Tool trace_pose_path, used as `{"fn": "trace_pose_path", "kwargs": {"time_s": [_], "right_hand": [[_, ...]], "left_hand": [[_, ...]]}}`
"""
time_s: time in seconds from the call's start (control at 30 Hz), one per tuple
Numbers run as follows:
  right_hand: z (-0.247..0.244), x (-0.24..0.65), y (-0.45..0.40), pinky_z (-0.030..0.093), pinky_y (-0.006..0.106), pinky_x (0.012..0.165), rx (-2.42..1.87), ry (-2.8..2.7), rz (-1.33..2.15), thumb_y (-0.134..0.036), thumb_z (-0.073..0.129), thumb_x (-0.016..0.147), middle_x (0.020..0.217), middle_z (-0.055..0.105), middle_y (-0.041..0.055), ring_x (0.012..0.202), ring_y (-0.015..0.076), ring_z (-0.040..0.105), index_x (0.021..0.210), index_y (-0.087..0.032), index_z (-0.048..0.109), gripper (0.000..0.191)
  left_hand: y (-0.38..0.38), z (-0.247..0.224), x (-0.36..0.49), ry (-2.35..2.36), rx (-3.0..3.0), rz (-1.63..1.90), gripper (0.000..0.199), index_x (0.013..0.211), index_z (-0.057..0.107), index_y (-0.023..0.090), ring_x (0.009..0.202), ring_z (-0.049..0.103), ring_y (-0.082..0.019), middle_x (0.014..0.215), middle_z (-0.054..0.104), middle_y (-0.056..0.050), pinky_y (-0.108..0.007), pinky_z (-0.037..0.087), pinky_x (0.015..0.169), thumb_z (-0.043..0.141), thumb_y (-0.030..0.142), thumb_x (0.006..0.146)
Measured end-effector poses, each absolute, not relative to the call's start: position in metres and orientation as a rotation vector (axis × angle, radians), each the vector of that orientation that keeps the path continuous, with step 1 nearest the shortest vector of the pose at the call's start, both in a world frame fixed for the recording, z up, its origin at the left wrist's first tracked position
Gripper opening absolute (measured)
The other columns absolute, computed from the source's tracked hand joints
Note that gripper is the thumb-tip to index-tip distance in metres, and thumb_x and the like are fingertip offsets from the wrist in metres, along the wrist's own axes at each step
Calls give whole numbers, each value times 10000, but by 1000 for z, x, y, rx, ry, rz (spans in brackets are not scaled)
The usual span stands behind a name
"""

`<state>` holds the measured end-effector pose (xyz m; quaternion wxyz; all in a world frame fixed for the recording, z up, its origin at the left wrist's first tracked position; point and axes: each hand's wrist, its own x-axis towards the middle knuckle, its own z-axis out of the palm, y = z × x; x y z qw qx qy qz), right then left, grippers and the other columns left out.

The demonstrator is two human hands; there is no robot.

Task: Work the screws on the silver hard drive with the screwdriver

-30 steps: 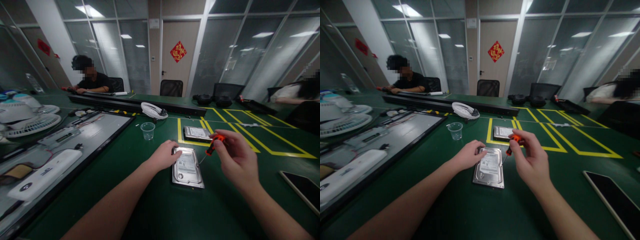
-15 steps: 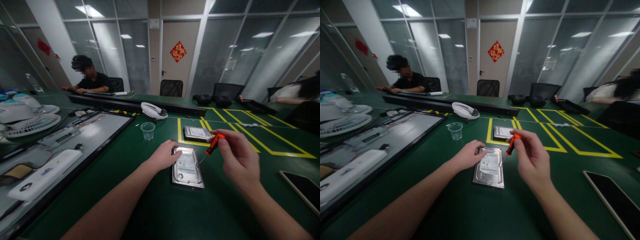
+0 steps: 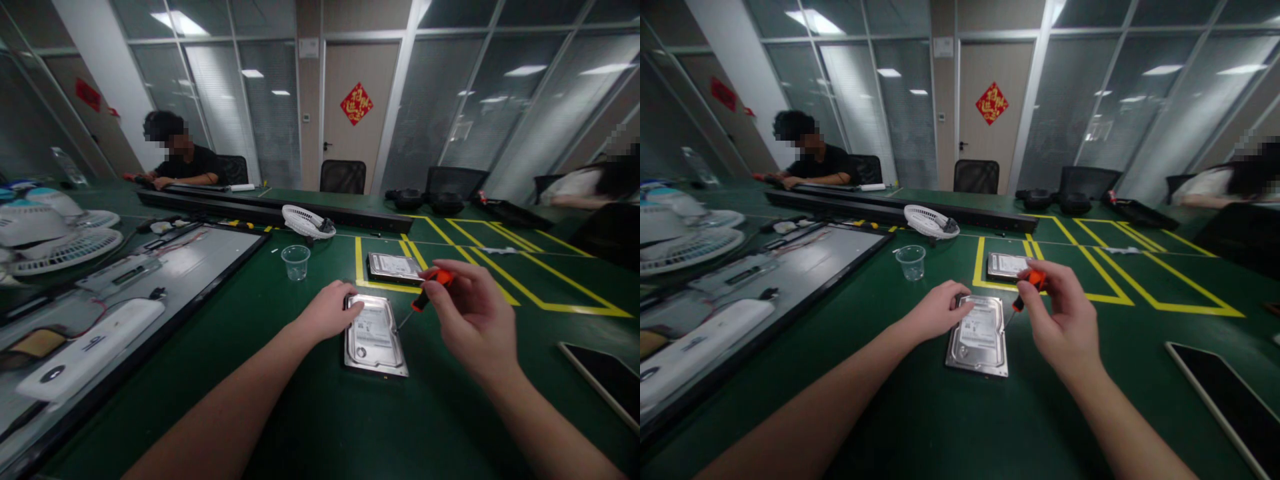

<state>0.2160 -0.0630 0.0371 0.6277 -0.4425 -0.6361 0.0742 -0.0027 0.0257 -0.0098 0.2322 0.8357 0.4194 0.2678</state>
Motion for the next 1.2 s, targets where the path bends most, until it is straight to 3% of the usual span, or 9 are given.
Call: {"fn": "trace_pose_path", "kwargs": {"time_s": [0.5, 0.67, 0.9, 1.2], "right_hand": [[39, 214, -68, 620, 361, 888, -971, -1434, 304, -299, 602, 1029, 1231, 731, 82, 1063, 220, 749, 1252, -277, 692, 242], [39, 213, -66, 624, 335, 897, -976, -1431, 246, -250, 667, 986, 1164, 737, 70, 1016, 193, 745, 1230, -272, 684, 245], [35, 216, -62, 621, 394, 867, -1051, -1421, 138, -248, 760, 908, 1070, 739, 63, 953, 227, 733, 1221, -278, 685, 323], [38, 217, -68, 597, 396, 954, -1009, -1446, 240, -270, 623, 1007, 1180, 734, 68, 1076, 227, 732, 1253, -287, 687, 255]], "left_hand": [[26, -9, -4, 1157, 2287, 715, 351, 1186, 731, 167, 951, 660, -235, 1092, 675, -93, -361, 525, 876, 619, 411, 960], [26, -10, -4, 1165, 2280, 709, 349, 1185, 730, 177, 946, 660, -235, 1084, 673, -89, -359, 526, 868, 616, 419, 961], [27, -11, -3, 1152, 2294, 722, 345, 1175, 733, 165, 928, 662, -231, 1068, 672, -88, -358, 529, 864, 619, 406, 957], [26, -9, -4, 1156, 2291, 712, 361, 1186, 730, 163, 943, 663, -239, 1082, 675, -96, -369, 535, 872, 615, 418, 959]]}}
